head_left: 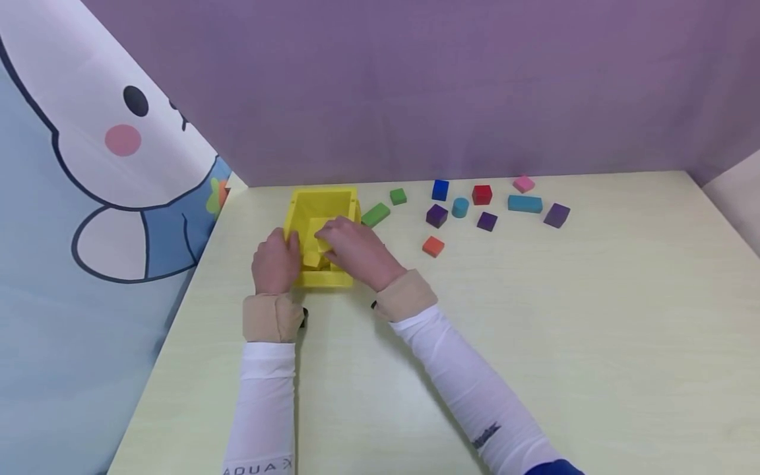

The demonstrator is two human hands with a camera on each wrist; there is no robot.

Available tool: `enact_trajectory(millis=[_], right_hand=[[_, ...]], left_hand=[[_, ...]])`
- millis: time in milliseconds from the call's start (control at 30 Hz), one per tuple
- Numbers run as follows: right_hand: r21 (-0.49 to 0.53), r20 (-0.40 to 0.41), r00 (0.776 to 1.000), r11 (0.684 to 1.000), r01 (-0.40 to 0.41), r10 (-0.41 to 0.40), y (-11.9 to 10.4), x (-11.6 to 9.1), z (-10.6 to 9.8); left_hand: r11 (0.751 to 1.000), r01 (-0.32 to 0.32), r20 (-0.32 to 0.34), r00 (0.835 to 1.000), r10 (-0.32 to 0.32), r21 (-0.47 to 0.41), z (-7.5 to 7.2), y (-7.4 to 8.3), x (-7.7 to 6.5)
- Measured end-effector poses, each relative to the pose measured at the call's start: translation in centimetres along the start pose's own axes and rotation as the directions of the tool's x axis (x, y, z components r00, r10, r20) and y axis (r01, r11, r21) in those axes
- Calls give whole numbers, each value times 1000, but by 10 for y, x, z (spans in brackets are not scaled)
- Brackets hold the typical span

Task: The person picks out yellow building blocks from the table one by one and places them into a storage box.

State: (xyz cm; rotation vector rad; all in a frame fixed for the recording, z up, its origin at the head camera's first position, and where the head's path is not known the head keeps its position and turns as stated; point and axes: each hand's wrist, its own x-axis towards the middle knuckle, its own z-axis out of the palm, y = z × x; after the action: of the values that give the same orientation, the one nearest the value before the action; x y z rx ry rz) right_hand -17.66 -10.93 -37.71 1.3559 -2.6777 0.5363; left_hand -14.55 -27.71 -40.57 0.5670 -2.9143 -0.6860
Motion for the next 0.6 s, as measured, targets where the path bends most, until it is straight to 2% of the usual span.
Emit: enact_trajectory(millis=[233,600], right_hand=[[-20,16,999,999,28,-28,-1,2,7],[-124,60,998,992,29,-22,-5,1,11]], left_hand=[[1000,3,11,1000,-3,0,-1,2,-1],[1000,12,17,1000,-12,5,-3,2,-2]])
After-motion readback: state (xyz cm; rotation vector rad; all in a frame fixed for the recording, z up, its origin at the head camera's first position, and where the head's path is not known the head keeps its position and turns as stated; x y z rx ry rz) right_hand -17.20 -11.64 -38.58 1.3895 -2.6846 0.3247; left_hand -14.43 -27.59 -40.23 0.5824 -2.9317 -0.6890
